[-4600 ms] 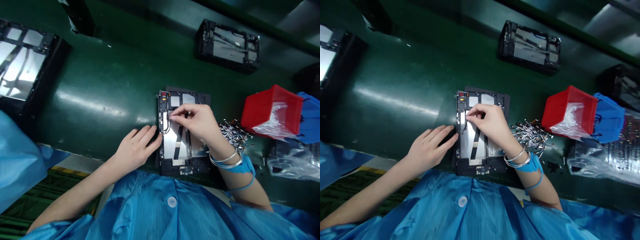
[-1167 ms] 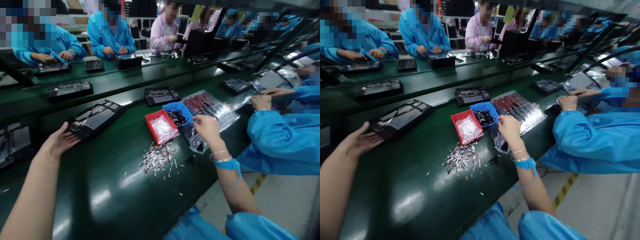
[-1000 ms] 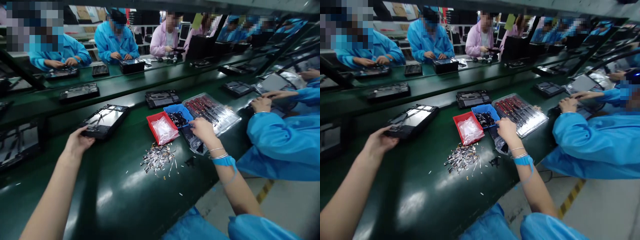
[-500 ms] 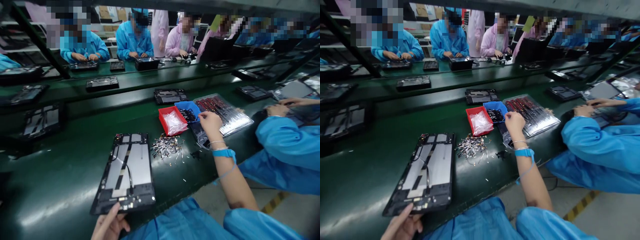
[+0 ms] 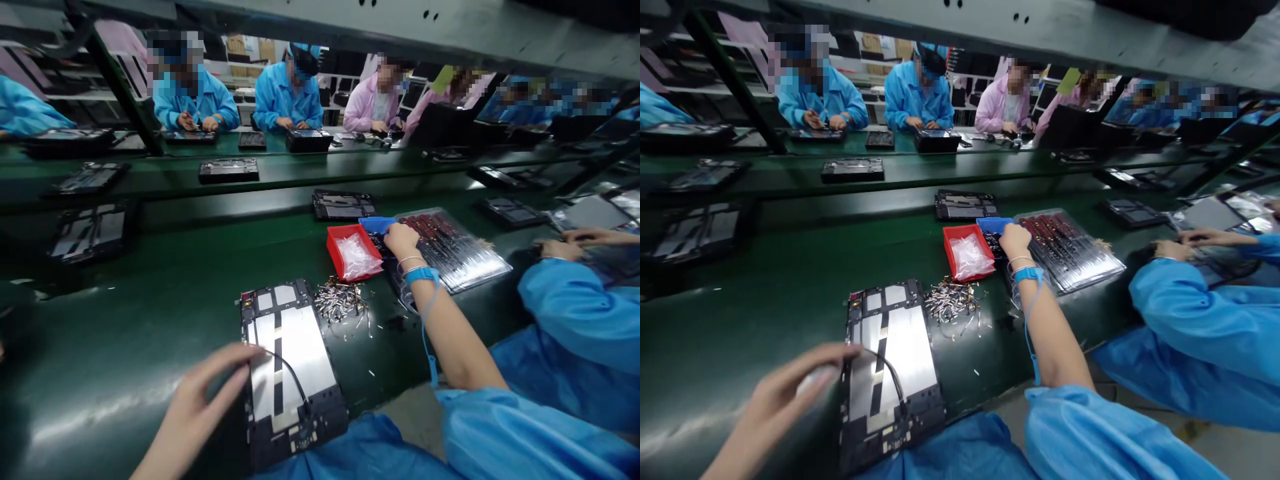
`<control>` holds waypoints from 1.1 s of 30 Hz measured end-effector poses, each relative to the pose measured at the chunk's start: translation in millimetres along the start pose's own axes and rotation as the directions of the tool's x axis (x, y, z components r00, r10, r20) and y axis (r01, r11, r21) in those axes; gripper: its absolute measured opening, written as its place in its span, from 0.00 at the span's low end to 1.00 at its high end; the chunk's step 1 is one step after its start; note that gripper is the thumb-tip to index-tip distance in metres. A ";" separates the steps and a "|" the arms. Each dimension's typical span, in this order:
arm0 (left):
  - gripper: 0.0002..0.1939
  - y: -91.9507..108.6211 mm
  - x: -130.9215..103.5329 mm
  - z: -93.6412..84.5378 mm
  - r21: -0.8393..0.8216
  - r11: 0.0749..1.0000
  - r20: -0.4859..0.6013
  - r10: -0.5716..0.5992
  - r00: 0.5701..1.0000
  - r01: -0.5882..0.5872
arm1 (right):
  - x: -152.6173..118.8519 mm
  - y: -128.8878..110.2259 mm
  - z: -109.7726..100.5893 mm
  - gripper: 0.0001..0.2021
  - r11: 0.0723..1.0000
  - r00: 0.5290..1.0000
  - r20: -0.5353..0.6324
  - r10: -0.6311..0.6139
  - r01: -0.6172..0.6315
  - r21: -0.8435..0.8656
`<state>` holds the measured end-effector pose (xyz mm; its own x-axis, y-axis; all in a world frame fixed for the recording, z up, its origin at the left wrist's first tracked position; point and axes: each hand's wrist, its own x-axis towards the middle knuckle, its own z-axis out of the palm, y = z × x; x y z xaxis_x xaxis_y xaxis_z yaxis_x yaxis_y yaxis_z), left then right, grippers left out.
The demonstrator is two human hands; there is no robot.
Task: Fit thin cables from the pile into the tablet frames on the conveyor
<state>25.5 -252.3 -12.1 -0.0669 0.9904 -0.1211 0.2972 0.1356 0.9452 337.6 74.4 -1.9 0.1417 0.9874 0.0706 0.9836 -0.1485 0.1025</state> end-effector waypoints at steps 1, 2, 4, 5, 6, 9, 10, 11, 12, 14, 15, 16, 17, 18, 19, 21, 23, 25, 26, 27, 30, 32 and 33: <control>0.18 3.0 24.4 -3.7 0.152 0.986 -0.105 0.090 0.990 -0.074 | 3.9 -3.2 -0.6 0.19 1.000 1.000 0.020 0.006 -0.006 0.000; 0.20 5.2 48.8 -5.7 0.290 0.951 -0.157 0.160 0.975 -0.109 | 7.1 -6.5 -1.3 0.19 1.000 0.999 0.035 0.013 -0.013 0.005; 0.22 6.9 91.1 -5.4 0.516 0.850 -0.149 0.210 0.966 -0.105 | 11.0 -12.0 -2.6 0.20 1.000 0.999 0.044 0.022 -0.023 0.016; 0.22 6.5 106.7 -3.9 0.582 0.808 -0.124 0.200 0.972 -0.092 | 11.7 -13.5 -3.4 0.20 0.999 0.999 0.041 0.026 -0.027 0.019; 0.22 5.5 117.8 -2.1 0.623 0.778 -0.096 0.179 0.979 -0.081 | 11.4 -13.9 -4.3 0.20 0.999 0.999 0.036 0.032 -0.033 0.020; 0.19 1.7 128.4 1.2 0.642 0.762 -0.038 0.135 0.990 -0.080 | 6.0 -8.4 -10.0 0.15 0.998 0.998 -0.007 0.057 -0.056 0.021; 0.18 1.1 127.3 1.1 0.644 0.760 -0.018 0.127 0.992 -0.085 | 2.8 -5.0 -12.9 0.13 0.998 0.997 -0.028 0.065 -0.064 0.021; 0.17 1.1 125.5 0.6 0.648 0.756 0.007 0.115 0.993 -0.092 | -1.2 -1.3 -16.0 0.13 0.997 0.996 -0.053 0.072 -0.071 0.021; 0.17 1.6 123.9 -0.1 0.650 0.753 0.032 0.100 0.994 -0.097 | -6.0 2.1 -19.2 0.13 0.997 0.994 -0.078 0.075 -0.073 0.022; 0.16 4.2 122.9 -0.5 0.644 0.757 0.069 0.091 0.993 -0.114 | -18.4 7.2 -24.6 0.13 0.998 0.990 -0.126 0.064 -0.061 0.022; 0.16 6.1 123.8 0.2 0.627 0.768 0.076 0.108 0.991 -0.131 | -26.0 8.4 -26.4 0.14 0.999 0.987 -0.149 0.051 -0.049 0.020; 0.17 8.4 125.5 1.8 0.594 0.789 0.074 0.142 0.987 -0.158 | -34.6 8.7 -27.6 0.15 0.999 0.982 -0.186 0.030 -0.027 0.021; 0.17 11.0 127.9 4.1 0.542 0.818 0.066 0.187 0.980 -0.193 | -43.8 8.3 -28.0 0.15 1.000 0.969 -0.246 -0.003 0.010 0.027; 0.17 14.1 130.5 7.2 0.472 0.850 0.060 0.236 0.970 -0.236 | -53.2 7.3 -27.8 0.16 0.997 0.944 -0.326 -0.046 0.062 0.037; 0.17 17.5 133.3 10.6 0.389 0.878 0.057 0.280 0.958 -0.279 | -62.4 6.0 -27.2 0.16 0.991 0.903 -0.419 -0.095 0.126 0.048; 0.16 25.0 138.1 17.9 0.218 0.913 0.051 0.342 0.938 -0.345 | -77.4 2.8 -25.0 0.17 0.962 0.790 -0.587 -0.177 0.265 0.068; 0.15 32.1 141.2 23.8 0.098 0.916 0.038 0.387 0.921 -0.389 | -84.3 -0.4 -22.2 0.17 0.946 0.746 -0.636 -0.197 0.315 0.077; 0.15 37.0 142.0 26.9 0.037 0.906 0.043 0.421 0.906 -0.422 | -81.2 -2.4 -18.8 0.16 0.969 0.817 -0.555 -0.157 0.235 0.071; 0.14 38.2 141.6 27.3 0.023 0.902 0.047 0.430 0.901 -0.432 | -76.6 -2.4 -16.9 0.15 0.984 0.867 -0.483 -0.122 0.168 0.054; 0.13 38.5 141.0 27.1 0.018 0.900 0.054 0.434 0.900 -0.435 | -70.9 -1.3 -15.1 0.14 0.992 0.900 -0.425 -0.094 0.122 0.038; 0.12 35.4 138.8 24.5 0.035 0.915 0.078 0.399 0.914 -0.402 | -53.6 10.0 -12.1 0.14 0.999 0.930 -0.366 -0.022 0.031 0.017; 0.12 32.4 138.2 22.9 0.049 0.928 0.089 0.365 0.927 -0.370 | -47.1 23.0 -14.3 0.17 1.000 0.931 -0.365 0.011 -0.007 0.013; 0.11 31.3 138.1 22.4 0.052 0.933 0.092 0.352 0.932 -0.357 | -45.9 29.7 -16.8 0.19 1.000 0.934 -0.358 0.007 -0.005 0.007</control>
<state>46.9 -110.7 -6.1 0.1296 0.9729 0.1917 0.3506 -0.2258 0.9089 358.4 23.7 14.5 0.0993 0.9014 0.4215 0.9837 -0.1527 0.0948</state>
